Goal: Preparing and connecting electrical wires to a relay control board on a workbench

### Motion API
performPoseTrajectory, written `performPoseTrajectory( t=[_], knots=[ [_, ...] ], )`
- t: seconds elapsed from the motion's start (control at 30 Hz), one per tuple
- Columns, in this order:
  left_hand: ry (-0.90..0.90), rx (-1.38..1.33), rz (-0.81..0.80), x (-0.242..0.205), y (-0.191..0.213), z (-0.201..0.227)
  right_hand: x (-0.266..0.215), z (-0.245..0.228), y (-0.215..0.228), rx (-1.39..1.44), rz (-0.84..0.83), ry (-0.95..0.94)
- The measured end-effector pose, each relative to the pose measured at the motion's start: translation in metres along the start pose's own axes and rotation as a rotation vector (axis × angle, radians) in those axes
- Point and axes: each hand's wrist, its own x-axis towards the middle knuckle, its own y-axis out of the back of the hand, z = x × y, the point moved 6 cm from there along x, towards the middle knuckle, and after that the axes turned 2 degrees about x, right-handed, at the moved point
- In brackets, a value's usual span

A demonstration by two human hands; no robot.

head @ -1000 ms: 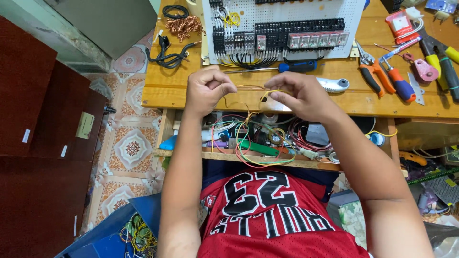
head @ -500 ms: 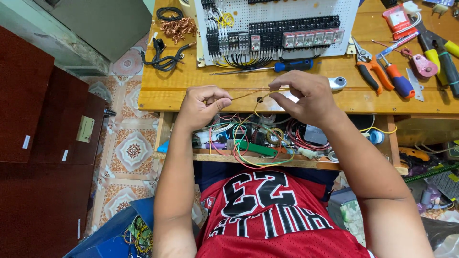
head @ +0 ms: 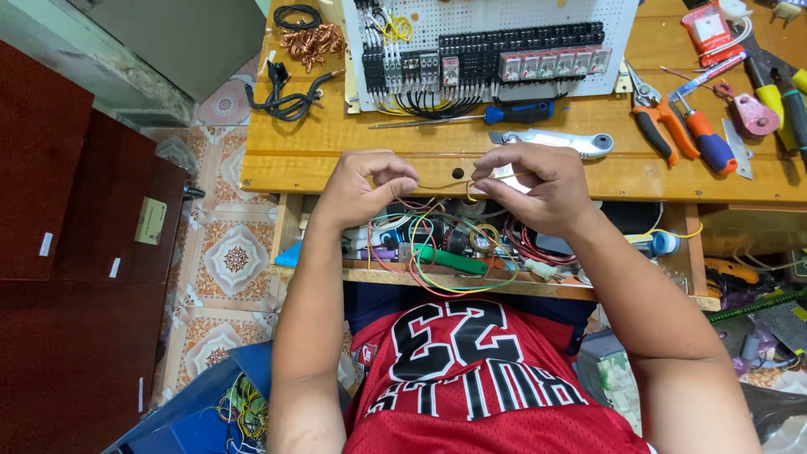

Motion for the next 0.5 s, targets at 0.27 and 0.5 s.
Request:
performPoseTrajectory(
  t=[0.27,0.5],
  knots=[
    [-0.041,0.08,-0.059,0.016,-0.008,0.029,-0.001,0.008,-0.004,-0.083,0.027,0.012],
    [-0.198,0.39,0.207,0.029,-0.027,0.075,0.001,0.003,-0.008,-0.354,0.065,0.11]
  ],
)
